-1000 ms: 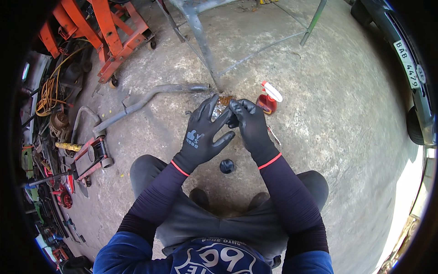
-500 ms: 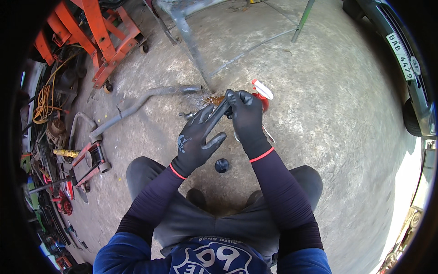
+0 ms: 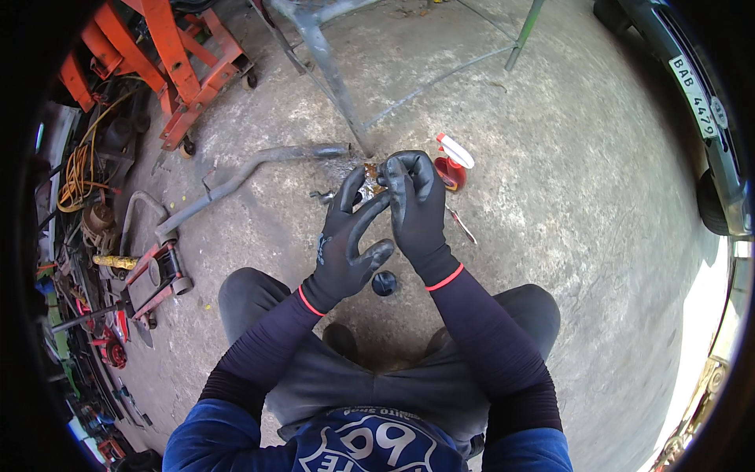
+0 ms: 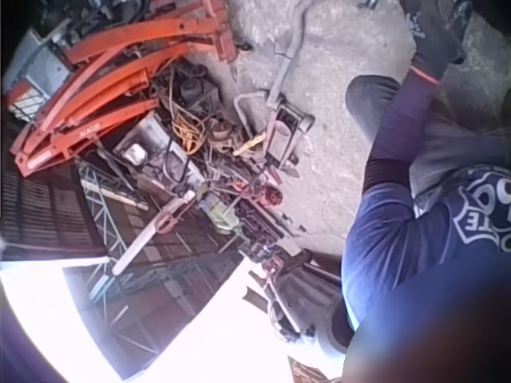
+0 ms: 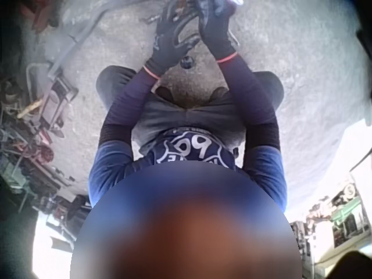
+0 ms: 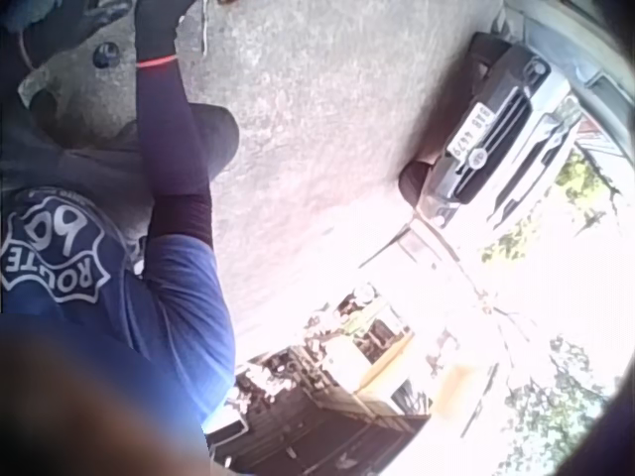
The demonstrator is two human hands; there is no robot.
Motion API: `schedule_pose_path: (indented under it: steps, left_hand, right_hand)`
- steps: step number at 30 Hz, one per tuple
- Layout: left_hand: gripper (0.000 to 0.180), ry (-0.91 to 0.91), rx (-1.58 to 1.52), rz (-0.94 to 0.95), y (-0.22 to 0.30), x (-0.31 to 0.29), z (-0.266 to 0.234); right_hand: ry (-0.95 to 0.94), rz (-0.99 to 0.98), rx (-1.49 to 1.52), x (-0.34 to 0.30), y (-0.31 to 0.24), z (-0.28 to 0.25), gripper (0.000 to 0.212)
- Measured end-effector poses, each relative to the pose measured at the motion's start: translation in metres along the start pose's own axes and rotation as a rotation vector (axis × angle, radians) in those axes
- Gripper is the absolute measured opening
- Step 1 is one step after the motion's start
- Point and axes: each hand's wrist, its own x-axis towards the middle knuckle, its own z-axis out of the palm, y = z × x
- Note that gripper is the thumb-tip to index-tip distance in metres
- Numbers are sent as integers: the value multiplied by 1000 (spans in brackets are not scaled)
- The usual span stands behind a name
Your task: The person sits on the floor and cleans a small cylindrical metal car part. They spray it with a cleaning spray, scrub it with a toothbrush, and repeat the process. The person also wipes their gloved hands during the task.
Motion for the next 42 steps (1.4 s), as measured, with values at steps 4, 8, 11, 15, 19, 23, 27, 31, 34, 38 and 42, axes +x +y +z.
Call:
schedule_pose_path:
  steps: [4, 8, 11, 15, 19, 23, 27, 31, 34, 38, 42]
  left_hand:
    - [64, 65, -505, -201, 6, -12, 15]
    - [50, 103, -939, -368, 2, -18, 26]
    - [51, 183, -1009, -386, 1, -21, 33]
    - [49, 234, -516, -328, 9, -21, 40]
    - [48, 271, -506, -368, 31, -22, 44]
    - [51, 245, -791, -468, 40, -19, 36]
    - [57, 234, -1225, -539, 49, -9, 28]
    - [57, 212, -927, -359, 77, -24, 10]
    - [45, 255, -657, -557, 84, -35, -1]
    - [35, 375, -471, -591, 57, -27, -1]
    - [40, 290, -304, -390, 42, -12, 16]
  right_hand:
    - [152, -48, -68, -1, 9, 8, 21]
    - [118, -14, -91, -2, 20, 10, 21]
    - [129, -11, -66, -5, 24, 15, 22]
    - [63, 79, -183, -10, 28, 20, 25]
    - [127, 71, -162, -2, 35, 17, 42]
    - [170, 112, -289, 12, 37, 11, 50]
    - [196, 51, -321, 23, 22, 11, 51]
    - [225, 46, -286, 25, 7, 13, 49]
    - [88, 33, -275, 16, 3, 19, 49]
    - [-71, -74, 57, -3, -5, 27, 27]
    - [-142, 208, -221, -1, -18, 22, 36]
